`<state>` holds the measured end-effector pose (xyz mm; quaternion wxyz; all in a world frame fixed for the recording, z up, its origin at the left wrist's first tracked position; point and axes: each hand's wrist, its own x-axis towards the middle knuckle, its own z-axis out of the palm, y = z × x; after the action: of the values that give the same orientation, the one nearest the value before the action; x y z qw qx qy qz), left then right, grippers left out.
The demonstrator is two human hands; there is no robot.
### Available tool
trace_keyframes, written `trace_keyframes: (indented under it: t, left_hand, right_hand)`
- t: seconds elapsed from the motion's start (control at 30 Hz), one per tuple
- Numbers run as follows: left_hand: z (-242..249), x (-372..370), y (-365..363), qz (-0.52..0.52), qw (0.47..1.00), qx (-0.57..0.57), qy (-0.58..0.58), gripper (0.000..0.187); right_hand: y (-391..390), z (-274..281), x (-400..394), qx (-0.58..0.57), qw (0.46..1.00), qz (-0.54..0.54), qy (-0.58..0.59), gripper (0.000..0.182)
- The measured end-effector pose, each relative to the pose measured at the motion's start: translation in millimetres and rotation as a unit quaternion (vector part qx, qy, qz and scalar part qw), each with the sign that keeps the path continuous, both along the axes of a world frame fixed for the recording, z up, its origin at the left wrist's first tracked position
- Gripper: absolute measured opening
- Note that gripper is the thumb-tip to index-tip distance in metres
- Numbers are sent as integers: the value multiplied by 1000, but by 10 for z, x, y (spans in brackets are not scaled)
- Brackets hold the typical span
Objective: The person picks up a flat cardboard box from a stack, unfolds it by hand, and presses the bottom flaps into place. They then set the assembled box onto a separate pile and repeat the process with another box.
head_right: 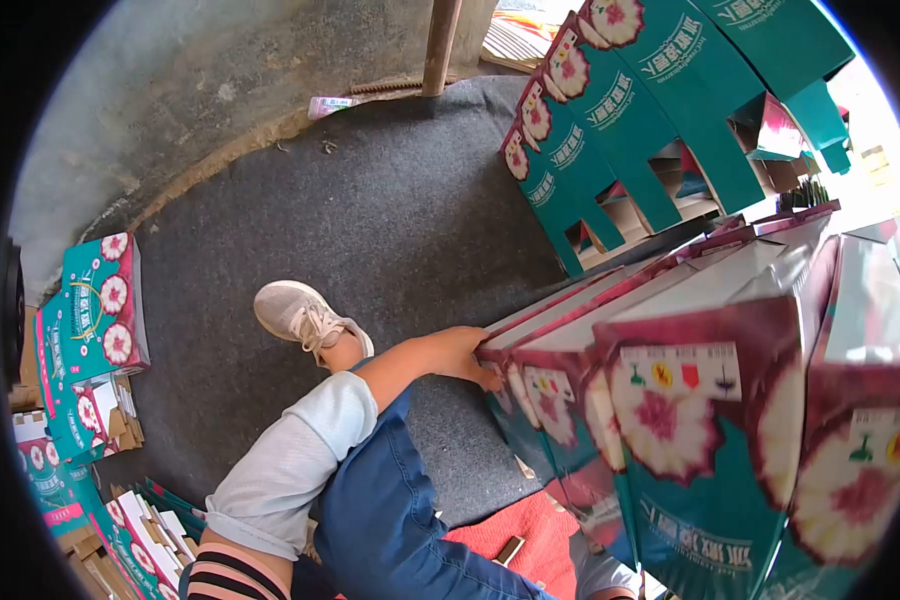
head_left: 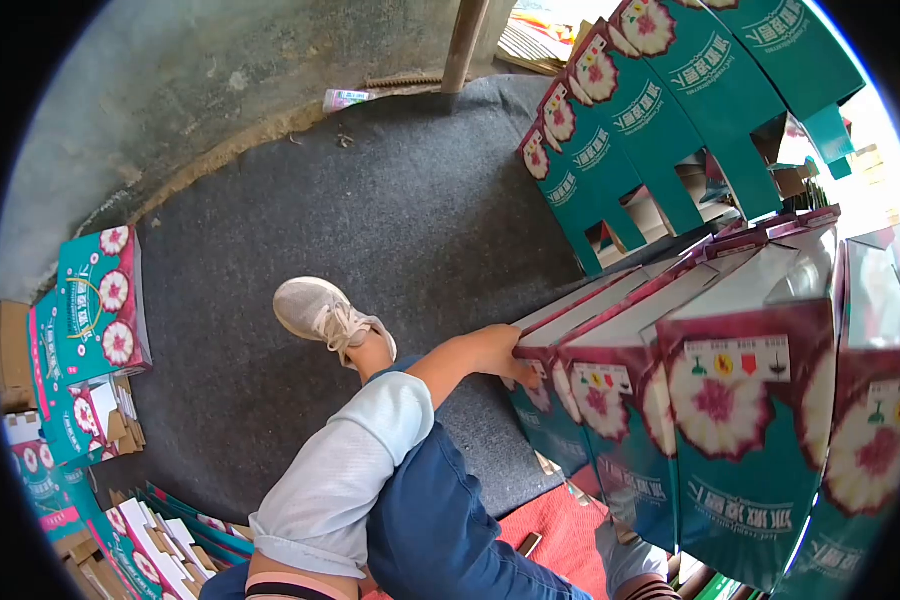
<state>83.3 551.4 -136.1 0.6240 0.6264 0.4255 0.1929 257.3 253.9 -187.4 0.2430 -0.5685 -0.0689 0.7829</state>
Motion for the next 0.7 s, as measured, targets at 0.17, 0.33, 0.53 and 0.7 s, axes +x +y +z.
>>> trace_keyframes:
  t: [0.17,0.33,0.53,0.7]
  left_hand:
    - [-12,168,8,92,991,89,24,64]
    - [-56,205,-63,103,980,95,142,73]
    - [294,-50,-124,106,951,142,253,83]
    - [1242,-719,-905,225,951,113,181,75]
  right_hand:
    - [-34,-45,-163,-7,1000,10,21,35]
    - [48,-152,-106,-5,998,53,26,35]
    - [332,-400,951,25,984,166,-54,35]
    - [531,-691,2499,-19,954,233,-189,35]
